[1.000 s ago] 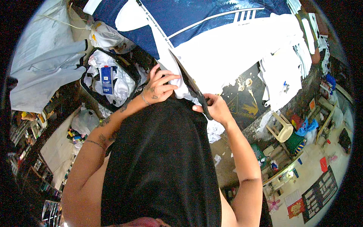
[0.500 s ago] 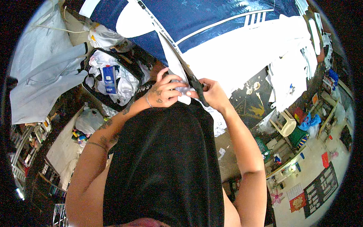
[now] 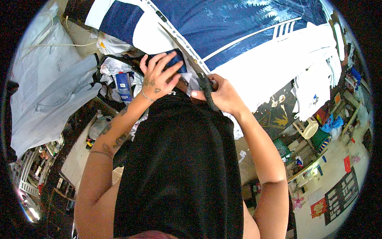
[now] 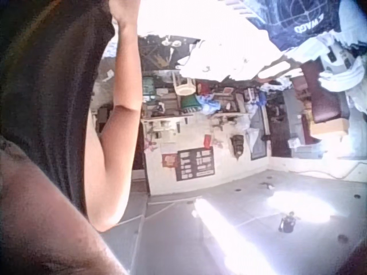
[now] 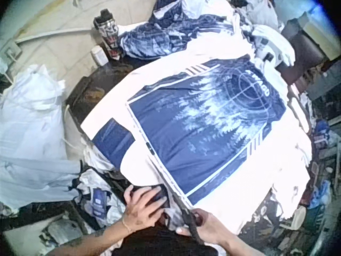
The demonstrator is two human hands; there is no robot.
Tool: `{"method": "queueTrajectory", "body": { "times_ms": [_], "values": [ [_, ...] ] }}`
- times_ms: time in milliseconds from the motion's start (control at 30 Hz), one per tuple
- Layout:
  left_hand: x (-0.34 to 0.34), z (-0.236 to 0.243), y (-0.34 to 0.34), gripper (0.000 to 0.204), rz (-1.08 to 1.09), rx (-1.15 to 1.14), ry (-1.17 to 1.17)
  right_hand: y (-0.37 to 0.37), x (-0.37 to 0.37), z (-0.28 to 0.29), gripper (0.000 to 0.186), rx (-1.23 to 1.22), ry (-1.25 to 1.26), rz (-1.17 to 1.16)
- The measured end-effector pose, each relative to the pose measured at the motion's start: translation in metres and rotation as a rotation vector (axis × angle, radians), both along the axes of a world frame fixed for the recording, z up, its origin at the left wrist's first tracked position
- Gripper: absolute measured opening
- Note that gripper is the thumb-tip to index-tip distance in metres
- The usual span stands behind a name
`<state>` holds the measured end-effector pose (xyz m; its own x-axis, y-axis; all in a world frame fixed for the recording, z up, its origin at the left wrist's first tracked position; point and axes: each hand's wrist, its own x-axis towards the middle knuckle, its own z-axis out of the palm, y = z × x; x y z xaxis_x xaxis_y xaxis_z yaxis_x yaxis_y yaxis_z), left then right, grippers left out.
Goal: The person uses shears to cut a large white sheet of fabric on a worktable, then places a blue and white patterned jersey on top and cuts along its edges. The person repeatedly folds and cuts the white fabric, stacking the cut pieces on the table.
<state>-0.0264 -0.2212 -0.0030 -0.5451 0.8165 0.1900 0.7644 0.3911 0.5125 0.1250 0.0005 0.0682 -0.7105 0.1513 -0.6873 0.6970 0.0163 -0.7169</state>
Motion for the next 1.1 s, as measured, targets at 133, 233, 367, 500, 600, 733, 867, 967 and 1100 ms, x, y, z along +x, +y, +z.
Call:
{"method": "queueTrajectory", "body": {
  "times_ms": [133,233,367,500,600,733,867,967,1100],
  "values": [
    [-0.011,-0.007,-0.003,0.026,-0.075,0.043,0.049,0.000,-0.023,0.004,0.070,-0.029,-0.250,0.001],
    [-0.008,-0.012,-0.006,0.028,-0.065,0.032,0.009,-0.001,-0.036,0.005,0.066,0.002,-0.244,0.055],
    [-0.010,-0.014,-0.007,0.021,-0.095,0.098,-0.041,-0.005,-0.052,0.004,0.062,0.000,-0.088,-0.023],
    [-0.015,-0.017,-0.007,0.014,-0.095,0.172,-0.029,-0.004,-0.072,0.003,0.058,0.008,-0.246,0.034],
    [-0.017,-0.023,-0.007,0.007,-0.113,0.190,-0.051,-0.001,-0.089,0.004,0.063,-0.003,-0.191,0.029],
    [-0.017,-0.030,-0.008,0.010,-0.162,0.200,-0.083,-0.002,-0.106,0.007,0.067,-0.035,-0.199,-0.018],
    [-0.022,-0.028,-0.005,0.013,-0.197,0.242,-0.144,-0.007,-0.123,0.002,0.071,0.036,-0.182,0.027],
    [-0.039,-0.020,-0.004,0.015,-0.310,0.273,-0.212,-0.007,-0.140,-0.002,0.070,0.075,-0.193,0.060],
    [-0.079,-0.007,-0.013,0.026,-0.284,0.330,-0.221,0.003,-0.143,0.014,0.073,-0.047,-0.329,0.056]
  ]
}}
